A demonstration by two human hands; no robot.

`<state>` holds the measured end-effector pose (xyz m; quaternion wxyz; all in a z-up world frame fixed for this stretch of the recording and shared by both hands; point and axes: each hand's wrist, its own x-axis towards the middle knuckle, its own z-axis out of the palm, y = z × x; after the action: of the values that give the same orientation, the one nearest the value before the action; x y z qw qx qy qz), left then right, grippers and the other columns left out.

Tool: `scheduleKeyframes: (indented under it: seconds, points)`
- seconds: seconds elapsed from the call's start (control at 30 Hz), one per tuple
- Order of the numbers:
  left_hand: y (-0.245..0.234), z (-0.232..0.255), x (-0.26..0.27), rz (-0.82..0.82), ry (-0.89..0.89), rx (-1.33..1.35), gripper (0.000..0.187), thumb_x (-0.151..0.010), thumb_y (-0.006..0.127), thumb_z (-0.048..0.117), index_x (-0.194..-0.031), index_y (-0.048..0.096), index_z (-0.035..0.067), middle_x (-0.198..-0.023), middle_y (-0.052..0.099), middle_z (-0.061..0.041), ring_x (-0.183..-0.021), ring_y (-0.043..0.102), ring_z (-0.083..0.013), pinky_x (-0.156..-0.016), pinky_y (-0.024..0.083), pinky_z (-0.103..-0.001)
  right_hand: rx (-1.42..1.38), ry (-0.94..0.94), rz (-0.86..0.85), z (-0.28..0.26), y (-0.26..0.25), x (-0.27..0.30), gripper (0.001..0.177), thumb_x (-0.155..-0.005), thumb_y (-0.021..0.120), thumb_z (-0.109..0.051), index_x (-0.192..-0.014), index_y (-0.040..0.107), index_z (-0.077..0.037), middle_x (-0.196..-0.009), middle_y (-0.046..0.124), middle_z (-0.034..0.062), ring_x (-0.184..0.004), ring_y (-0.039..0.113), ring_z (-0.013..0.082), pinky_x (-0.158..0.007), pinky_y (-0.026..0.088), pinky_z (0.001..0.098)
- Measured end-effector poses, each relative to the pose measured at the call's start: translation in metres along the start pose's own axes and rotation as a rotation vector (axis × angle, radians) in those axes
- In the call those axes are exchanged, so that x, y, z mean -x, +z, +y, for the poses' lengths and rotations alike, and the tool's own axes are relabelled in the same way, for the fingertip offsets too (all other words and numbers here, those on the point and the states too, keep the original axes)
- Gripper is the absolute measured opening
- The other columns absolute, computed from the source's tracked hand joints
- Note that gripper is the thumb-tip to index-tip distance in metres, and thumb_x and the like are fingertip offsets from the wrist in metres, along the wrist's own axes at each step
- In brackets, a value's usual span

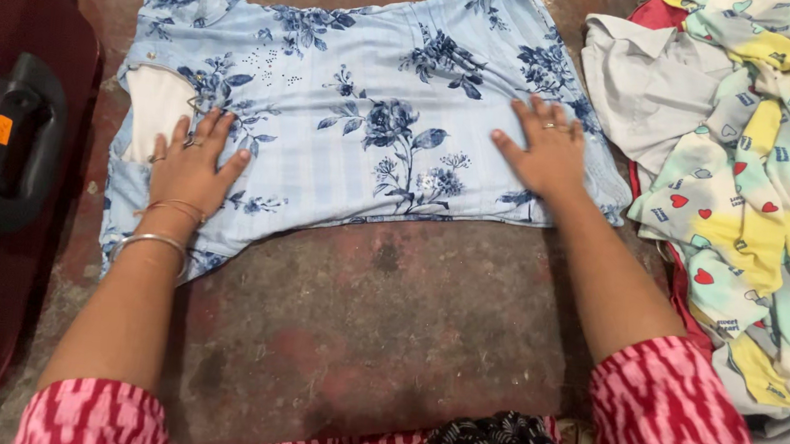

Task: The person folds several garments by hand on the floor next to an open suitcase. They fold a floral dress, a blue floral top, and a yellow heart-patterned top, then place each folded item into the suitcase.

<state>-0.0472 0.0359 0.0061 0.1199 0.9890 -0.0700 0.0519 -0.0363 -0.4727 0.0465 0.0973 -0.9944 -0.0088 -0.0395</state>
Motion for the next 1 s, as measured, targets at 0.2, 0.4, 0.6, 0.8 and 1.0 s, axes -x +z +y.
scheduleKeyframes:
  seconds: [0.2, 0.4, 0.6, 0.8, 1.0]
  points:
    - [0.013, 0.03, -0.008, 0.186, 0.015, -0.08, 0.058, -0.094, 0.059, 0.042, -0.144, 0.055, 0.013, -0.157, 0.046, -0.016, -0.147, 0.03, -0.0455, -0.114, 0.019, -0.067, 0.047, 0.08, 0.07, -0.007, 0.008, 0.002, 0.059, -0.094, 0.053, -0.052, -0.146, 0.05, -0.023, -0.16, 0.035, 0.0156, -0.15, 0.022, 0.0415, -0.113, 0.008, 0.0684]
    - [0.006, 0.148, -0.001, 0.017, 0.54, 0.334, 0.052, -0.082, 0.073, 0.035, -0.126, 0.063, 0.009, -0.131, 0.061, -0.017, -0.124, 0.055, -0.0404, -0.103, 0.043, -0.054, -0.345, -0.567, 0.132, -0.092, 0.025, 0.012, 0.023, -0.082, 0.078, -0.031, -0.085, 0.071, -0.01, -0.091, 0.069, 0.0148, -0.097, 0.064, 0.0363, -0.091, 0.047, 0.0514]
    - [-0.023, 0.177, 0.015, -0.233, 0.456, 0.223, 0.052, -0.075, 0.076, 0.032, -0.12, 0.061, 0.012, -0.122, 0.058, -0.016, -0.11, 0.059, -0.0399, -0.088, 0.052, -0.053, -0.393, -0.744, -0.123, -0.127, 0.0, 0.046, 0.033, -0.07, 0.08, -0.029, -0.084, 0.063, -0.005, -0.081, 0.066, 0.0135, -0.082, 0.063, 0.036, -0.074, 0.05, 0.0469]
    - [-0.023, 0.168, 0.024, -0.101, 0.463, 0.147, 0.04, -0.077, 0.069, 0.017, -0.116, 0.064, 0.013, -0.113, 0.064, -0.011, -0.104, 0.064, -0.0352, -0.081, 0.056, -0.05, -0.287, -0.762, -0.039, -0.129, -0.004, 0.049, 0.029, -0.069, 0.074, -0.014, -0.094, 0.061, -0.006, -0.088, 0.066, 0.0129, -0.086, 0.065, 0.0351, -0.076, 0.051, 0.0475]
    - [-0.012, 0.197, 0.029, 0.042, 0.391, 0.041, 0.031, -0.076, 0.071, 0.02, -0.102, 0.063, 0.005, -0.098, 0.066, -0.013, -0.092, 0.066, -0.0338, -0.07, 0.056, -0.049, -0.171, -0.678, 0.084, -0.138, 0.022, 0.047, 0.033, -0.068, 0.066, -0.005, -0.1, 0.058, -0.004, -0.089, 0.067, 0.0147, -0.086, 0.066, 0.0384, -0.072, 0.053, 0.0483]
